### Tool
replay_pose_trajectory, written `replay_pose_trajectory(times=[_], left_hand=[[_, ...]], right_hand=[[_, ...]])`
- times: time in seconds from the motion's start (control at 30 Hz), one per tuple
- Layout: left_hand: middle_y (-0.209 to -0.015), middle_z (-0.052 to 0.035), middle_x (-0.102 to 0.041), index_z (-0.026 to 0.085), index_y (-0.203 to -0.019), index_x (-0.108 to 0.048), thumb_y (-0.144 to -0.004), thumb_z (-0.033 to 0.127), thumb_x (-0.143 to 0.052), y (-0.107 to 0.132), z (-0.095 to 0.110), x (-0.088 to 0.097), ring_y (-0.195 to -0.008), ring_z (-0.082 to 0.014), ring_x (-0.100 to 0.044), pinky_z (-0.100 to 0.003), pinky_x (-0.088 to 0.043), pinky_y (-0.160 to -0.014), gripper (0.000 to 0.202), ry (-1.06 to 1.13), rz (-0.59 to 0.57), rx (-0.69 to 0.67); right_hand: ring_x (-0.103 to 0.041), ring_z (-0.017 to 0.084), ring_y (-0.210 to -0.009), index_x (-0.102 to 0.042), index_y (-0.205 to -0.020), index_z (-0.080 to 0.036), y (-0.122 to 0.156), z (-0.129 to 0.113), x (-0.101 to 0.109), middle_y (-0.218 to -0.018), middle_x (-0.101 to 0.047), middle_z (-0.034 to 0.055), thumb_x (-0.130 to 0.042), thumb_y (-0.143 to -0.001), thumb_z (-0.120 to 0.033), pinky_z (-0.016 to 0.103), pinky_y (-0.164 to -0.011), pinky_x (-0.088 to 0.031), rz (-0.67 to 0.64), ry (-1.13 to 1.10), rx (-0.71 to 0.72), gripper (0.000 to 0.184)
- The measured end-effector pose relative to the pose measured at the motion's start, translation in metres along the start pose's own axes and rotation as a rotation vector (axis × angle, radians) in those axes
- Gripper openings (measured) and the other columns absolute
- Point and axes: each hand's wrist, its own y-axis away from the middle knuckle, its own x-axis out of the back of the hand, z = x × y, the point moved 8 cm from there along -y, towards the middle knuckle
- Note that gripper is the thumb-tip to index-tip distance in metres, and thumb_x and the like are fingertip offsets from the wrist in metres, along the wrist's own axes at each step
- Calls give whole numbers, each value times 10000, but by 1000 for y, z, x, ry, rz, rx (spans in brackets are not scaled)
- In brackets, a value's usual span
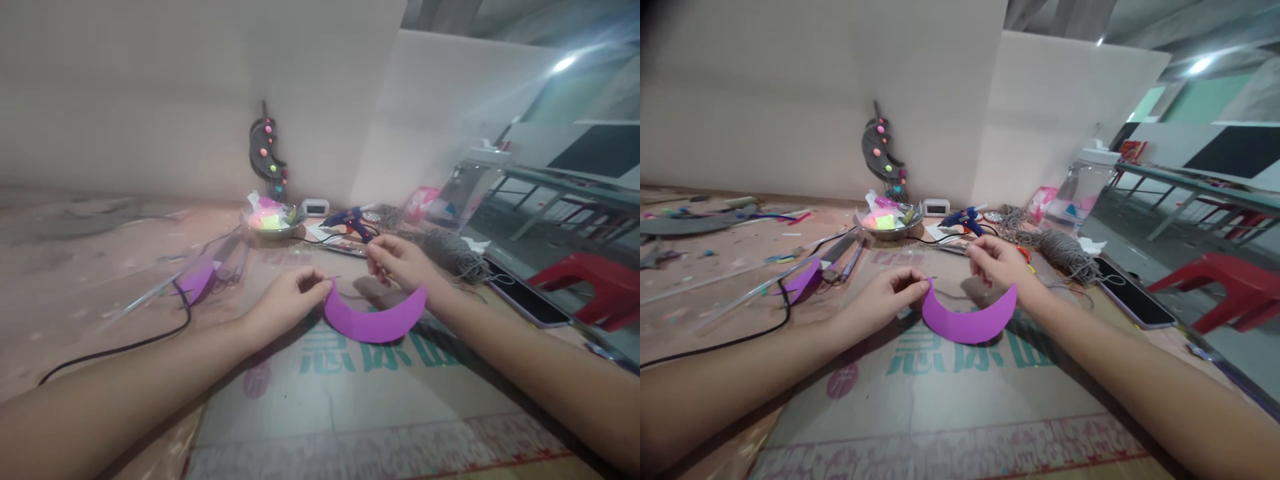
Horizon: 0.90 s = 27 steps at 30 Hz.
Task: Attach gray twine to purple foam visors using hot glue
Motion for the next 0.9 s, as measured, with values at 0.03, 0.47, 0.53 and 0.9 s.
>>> replay_pose_trajectory(times=[0.03, 0.47, 0.53, 0.9], left_hand=[[-717, 17, -591, 164, -792, -608, -859, 341, -582, 0, -1, 0, -672, -125, -540, -238, -409, -636, 191, 13, -2, 4], [-718, 9, -597, 152, -792, -601, -854, 363, -587, -1, -4, -1, -659, -127, -532, -238, -397, -620, 221, 94, 0, 0], [-726, 9, -592, 151, -801, -600, -854, 374, -590, -1, -5, 0, -670, -129, -534, -242, -401, -633, 229, 100, 5, 10], [-717, 13, -579, 150, -792, -593, -849, 370, -588, -2, -8, 0, -671, -128, -530, -240, -400, -632, 228, 106, 13, 10]], right_hand=[[-462, 83, -430, -546, -791, -197, -6, -4, 15, -560, -564, -42, -602, -824, -450, 205, -415, -384, 75, 51, 37, 260], [-646, 280, -1091, -556, -1310, -112, -70, 27, 73, -1285, -637, 178, -646, -822, -317, 453, -995, -471, 167, 634, 50, 538], [-646, 277, -1098, -514, -1360, -103, -84, 29, 61, -1308, -624, 185, -654, -829, -357, 429, -987, -476, 117, 636, 54, 605], [-667, 292, -976, -625, -1157, -99, -108, 34, 20, -1074, -715, 179, -703, -788, -297, 407, -879, -490, 109, 667, 52, 425]])
